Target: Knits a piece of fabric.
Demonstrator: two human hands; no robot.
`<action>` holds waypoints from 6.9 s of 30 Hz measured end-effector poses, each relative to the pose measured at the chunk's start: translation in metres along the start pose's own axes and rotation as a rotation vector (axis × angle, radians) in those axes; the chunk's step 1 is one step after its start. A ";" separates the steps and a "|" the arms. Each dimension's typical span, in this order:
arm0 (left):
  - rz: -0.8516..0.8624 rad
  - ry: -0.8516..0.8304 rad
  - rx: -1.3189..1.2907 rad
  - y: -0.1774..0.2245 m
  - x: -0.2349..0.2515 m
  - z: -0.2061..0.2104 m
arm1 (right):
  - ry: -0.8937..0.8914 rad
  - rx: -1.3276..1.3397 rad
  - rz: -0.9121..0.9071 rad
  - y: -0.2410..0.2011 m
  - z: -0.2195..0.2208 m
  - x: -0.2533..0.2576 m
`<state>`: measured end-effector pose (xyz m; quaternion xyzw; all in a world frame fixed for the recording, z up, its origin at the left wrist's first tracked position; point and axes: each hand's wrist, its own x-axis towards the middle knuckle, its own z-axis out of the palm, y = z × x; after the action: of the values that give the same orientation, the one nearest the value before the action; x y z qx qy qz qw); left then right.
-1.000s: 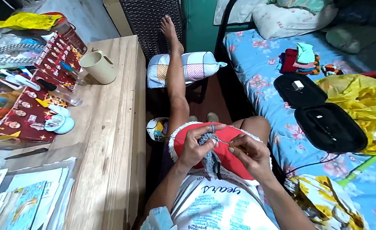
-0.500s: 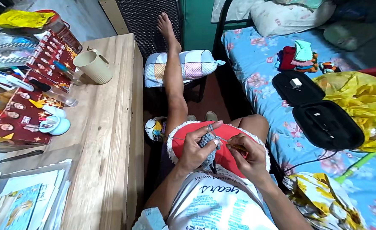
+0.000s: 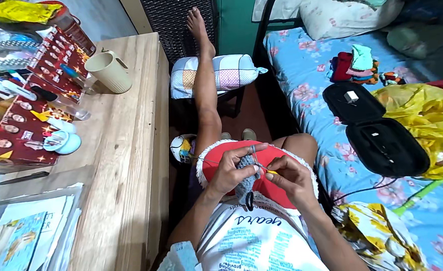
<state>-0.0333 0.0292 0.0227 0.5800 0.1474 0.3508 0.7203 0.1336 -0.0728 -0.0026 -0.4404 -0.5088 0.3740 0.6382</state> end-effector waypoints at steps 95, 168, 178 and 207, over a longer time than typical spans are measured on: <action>0.273 -0.158 -0.076 -0.032 0.019 -0.029 | -0.081 0.335 0.074 0.003 -0.019 0.016; 0.601 0.345 0.731 -0.040 0.002 0.032 | 0.010 -0.160 0.103 -0.027 0.005 0.027; 0.492 0.336 0.481 -0.017 0.003 0.029 | 0.192 -0.416 -0.381 0.008 0.009 0.011; 0.240 0.207 0.150 -0.013 0.005 0.016 | 0.149 0.308 0.144 0.003 0.009 0.004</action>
<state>-0.0157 0.0194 0.0157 0.6064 0.1762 0.4801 0.6090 0.1254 -0.0664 -0.0028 -0.3995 -0.3640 0.4583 0.7056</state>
